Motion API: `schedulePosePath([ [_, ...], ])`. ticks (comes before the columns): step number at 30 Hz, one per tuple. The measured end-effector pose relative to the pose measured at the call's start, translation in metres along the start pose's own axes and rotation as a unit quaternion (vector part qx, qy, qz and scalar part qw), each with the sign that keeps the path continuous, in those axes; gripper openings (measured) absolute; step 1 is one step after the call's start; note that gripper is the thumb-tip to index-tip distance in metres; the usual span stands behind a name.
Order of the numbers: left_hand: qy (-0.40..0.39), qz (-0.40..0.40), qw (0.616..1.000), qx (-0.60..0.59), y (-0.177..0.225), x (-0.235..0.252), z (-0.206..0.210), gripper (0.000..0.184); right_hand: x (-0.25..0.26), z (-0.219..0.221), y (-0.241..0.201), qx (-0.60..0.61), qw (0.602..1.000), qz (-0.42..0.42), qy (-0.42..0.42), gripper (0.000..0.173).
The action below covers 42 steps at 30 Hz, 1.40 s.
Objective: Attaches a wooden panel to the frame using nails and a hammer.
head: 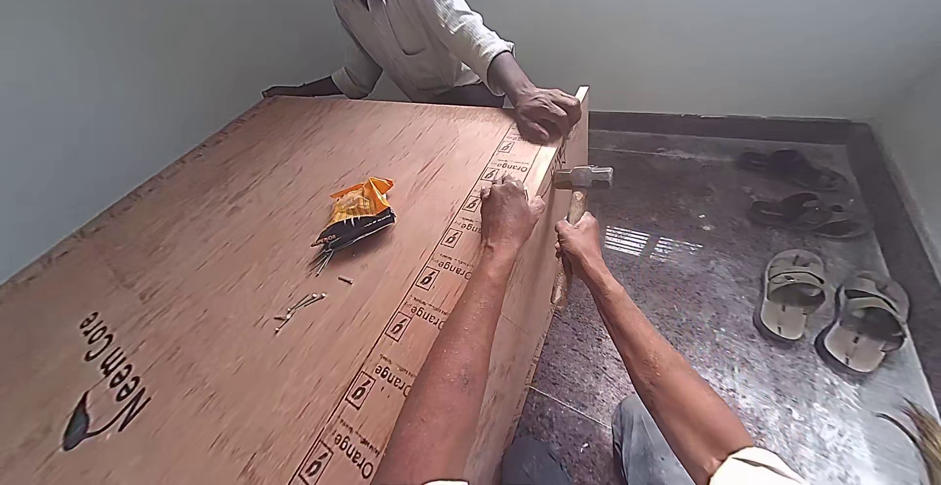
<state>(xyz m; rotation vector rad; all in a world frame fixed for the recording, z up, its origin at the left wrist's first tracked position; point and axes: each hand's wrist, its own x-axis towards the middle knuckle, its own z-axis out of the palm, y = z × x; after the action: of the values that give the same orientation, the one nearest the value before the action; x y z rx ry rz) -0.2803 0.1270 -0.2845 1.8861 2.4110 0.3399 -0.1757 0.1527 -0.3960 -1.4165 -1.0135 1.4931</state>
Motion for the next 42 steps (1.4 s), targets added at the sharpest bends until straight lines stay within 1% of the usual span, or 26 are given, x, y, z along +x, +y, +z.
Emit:
schedulePosePath([
  [4,-0.009,-0.005,1.000,0.002,0.001,0.002,-0.004,0.044,-0.002,-0.003,0.003,0.004,1.000,-0.001,0.022,0.021],
  [6,0.014,0.009,1.000,-0.003,-0.001,0.000,0.000,0.041,-0.009,-0.002,0.006,0.013,0.999,0.006,0.035,0.020],
  [8,0.009,0.018,1.000,0.001,-0.004,0.000,0.001,0.041,-0.014,-0.002,0.009,0.019,0.999,0.010,0.029,0.018],
  [10,0.001,0.038,0.999,-0.002,-0.009,-0.003,0.000,0.045,-0.019,-0.006,0.013,0.016,1.000,0.007,0.022,0.017],
  [11,-0.002,0.052,0.999,-0.006,-0.012,-0.005,0.000,0.046,-0.022,-0.010,0.015,0.009,1.000,-0.002,0.020,0.016],
  [14,-0.030,0.090,0.995,-0.009,-0.022,-0.008,-0.002,0.058,-0.033,-0.028,0.019,-0.028,0.999,-0.040,0.015,0.015],
  [16,-0.046,0.083,0.995,-0.006,-0.025,-0.010,-0.002,0.060,-0.040,-0.046,0.013,-0.071,0.995,-0.064,0.006,0.015],
  [18,-0.040,0.064,0.997,0.000,-0.024,-0.012,0.000,0.055,-0.047,-0.063,0.002,-0.119,0.987,-0.108,-0.002,0.015],
  [20,-0.029,0.037,0.999,0.001,-0.021,-0.012,0.001,0.060,-0.055,-0.079,-0.013,-0.164,0.969,-0.184,-0.016,0.021],
  [22,-0.026,-0.005,1.000,0.007,-0.018,-0.012,0.003,0.078,-0.061,-0.089,-0.031,-0.204,0.938,-0.279,-0.027,0.017],
  [23,-0.032,-0.031,0.999,0.014,-0.016,-0.011,0.003,0.088,-0.063,-0.092,-0.045,-0.222,0.923,-0.313,-0.036,0.016],
  [24,-0.036,-0.046,0.998,0.024,-0.014,-0.011,0.003,0.094,-0.067,-0.095,-0.062,-0.243,0.908,-0.339,-0.043,0.016],
  [27,-0.046,-0.052,0.997,0.030,-0.012,-0.011,0.002,0.094,-0.089,-0.095,-0.123,-0.313,0.857,-0.409,-0.026,0.024],
  [28,-0.052,-0.051,0.997,0.028,-0.011,-0.012,0.001,0.093,-0.095,-0.091,-0.139,-0.319,0.839,-0.441,-0.013,0.026],
  [30,-0.059,-0.054,0.996,0.029,-0.009,-0.013,-0.002,0.092,-0.101,-0.080,-0.164,-0.307,0.822,-0.480,0.007,0.024],
  [32,-0.061,-0.055,0.996,0.028,-0.008,-0.014,-0.002,0.091,-0.098,-0.067,-0.173,-0.336,0.818,-0.467,0.025,0.017],
  [33,-0.063,-0.056,0.996,0.027,-0.007,-0.013,-0.003,0.091,-0.096,-0.062,-0.173,-0.385,0.814,-0.435,0.011,0.016],
  [34,-0.062,-0.055,0.996,0.028,-0.008,-0.013,-0.003,0.090,-0.092,-0.058,-0.170,-0.460,0.803,-0.380,-0.021,0.016],
  [35,-0.051,-0.050,0.997,0.028,-0.010,-0.014,-0.001,0.088,-0.085,-0.054,-0.168,-0.542,0.780,-0.306,-0.067,0.018],
  [36,-0.037,-0.044,0.998,0.023,-0.011,-0.015,0.002,0.086,-0.075,-0.051,-0.164,-0.604,0.749,-0.252,-0.105,0.018],
  [37,-0.035,-0.038,0.998,0.021,-0.011,-0.017,0.004,0.086,-0.069,-0.052,-0.161,-0.630,0.732,-0.226,-0.126,0.017],
  [38,-0.030,-0.035,0.999,0.019,-0.011,-0.015,0.003,0.087,-0.068,-0.055,-0.165,-0.635,0.726,-0.230,-0.131,0.015],
  [39,-0.025,-0.037,0.999,0.022,-0.011,-0.013,0.002,0.087,-0.072,-0.058,-0.171,-0.624,0.728,-0.254,-0.126,0.014],
  [41,-0.043,-0.046,0.998,0.029,-0.009,-0.014,0.000,0.088,-0.093,-0.067,-0.184,-0.566,0.752,-0.327,-0.092,0.016],
  [42,-0.050,-0.050,0.997,0.026,-0.008,-0.014,-0.002,0.088,-0.102,-0.069,-0.192,-0.511,0.766,-0.384,-0.062,0.016],
])
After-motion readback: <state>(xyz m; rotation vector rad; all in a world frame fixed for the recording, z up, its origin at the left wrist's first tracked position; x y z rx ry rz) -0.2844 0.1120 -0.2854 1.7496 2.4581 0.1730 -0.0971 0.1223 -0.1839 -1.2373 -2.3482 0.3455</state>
